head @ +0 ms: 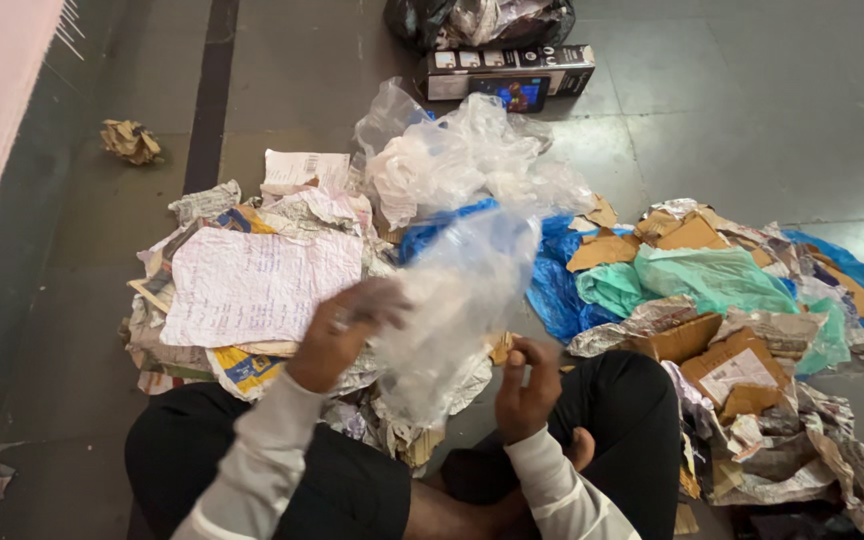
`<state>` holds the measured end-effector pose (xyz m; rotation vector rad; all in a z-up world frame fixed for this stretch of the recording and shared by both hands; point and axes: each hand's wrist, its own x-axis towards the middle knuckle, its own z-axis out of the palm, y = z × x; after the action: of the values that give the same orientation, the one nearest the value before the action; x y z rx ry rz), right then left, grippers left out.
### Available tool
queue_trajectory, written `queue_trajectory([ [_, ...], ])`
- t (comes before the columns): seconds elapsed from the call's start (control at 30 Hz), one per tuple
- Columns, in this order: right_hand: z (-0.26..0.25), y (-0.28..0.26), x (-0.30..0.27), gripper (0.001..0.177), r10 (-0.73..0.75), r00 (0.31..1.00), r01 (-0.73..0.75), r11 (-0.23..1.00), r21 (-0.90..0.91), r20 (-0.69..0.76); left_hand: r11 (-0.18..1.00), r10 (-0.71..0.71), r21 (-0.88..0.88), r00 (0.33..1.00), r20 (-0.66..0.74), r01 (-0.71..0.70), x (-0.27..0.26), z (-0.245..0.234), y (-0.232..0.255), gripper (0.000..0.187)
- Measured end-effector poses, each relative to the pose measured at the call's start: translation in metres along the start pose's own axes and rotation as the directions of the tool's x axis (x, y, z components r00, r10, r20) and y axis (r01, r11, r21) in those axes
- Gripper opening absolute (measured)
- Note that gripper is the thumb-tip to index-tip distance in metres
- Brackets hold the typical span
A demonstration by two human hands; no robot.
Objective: The person sits on the floor and sorts through a large pile of mixed waste, separating paper, cardboard, and plastic bags by hand. They pick up individual items, inspect them, and place them into different piles on the floor.
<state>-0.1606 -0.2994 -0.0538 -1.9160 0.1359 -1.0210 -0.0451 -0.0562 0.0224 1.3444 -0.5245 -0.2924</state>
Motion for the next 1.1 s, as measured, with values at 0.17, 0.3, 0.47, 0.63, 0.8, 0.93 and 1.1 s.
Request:
queue_trajectory([
  [0.17, -0.001, 0.002, 0.002, 0.019, -0.003, 1.0, 0.002, 1.0, 0.018, 0.015, 0.982, -0.023, -0.169, 0.849, -0.528, -0.078, -0.011, -0.097, 0.038, 0.061],
  [0.3, 0.001, 0.001, 0.003, 0.017, 0.011, 0.999, -0.012, 0.999, 0.035, 0.035, 0.997, 0.079, 0.057, 0.729, -0.68, -0.055, -0.041, -0.176, 0.042, 0.068],
  [0.47, 0.003, 0.001, 0.003, 0.017, 0.016, 0.998, -0.018, 0.999, 0.031, 0.06, 0.789, 0.355, 0.559, 0.555, -0.752, 0.253, -0.065, -0.23, 0.001, 0.077],
  [0.63, 0.003, -0.001, 0.006, 0.017, 0.014, 0.998, -0.017, 0.999, 0.043, 0.062, 0.088, 0.736, 0.841, 0.534, -0.416, 0.533, -0.065, -0.191, 0.0, 0.077],
  [0.8, 0.002, -0.002, 0.005, 0.016, 0.01, 0.996, -0.012, 1.0, 0.022, 0.085, 0.113, 0.5, 0.959, 0.819, -0.28, 0.259, -0.031, -0.106, 0.012, 0.06],
  [0.93, 0.005, -0.006, 0.007, 0.017, 0.042, 0.988, -0.048, 0.998, 0.037, 0.151, 0.008, 0.145, 0.912, 0.902, -0.407, 0.41, -0.021, -0.058, 0.004, 0.095],
  [1.1, 0.016, -0.022, -0.001, 0.05, -0.04, 0.772, 0.13, 0.987, -0.097, 0.635, -0.149, -0.367, 0.767, 0.685, -0.629, 0.625, -0.004, -0.073, -0.009, 0.127],
])
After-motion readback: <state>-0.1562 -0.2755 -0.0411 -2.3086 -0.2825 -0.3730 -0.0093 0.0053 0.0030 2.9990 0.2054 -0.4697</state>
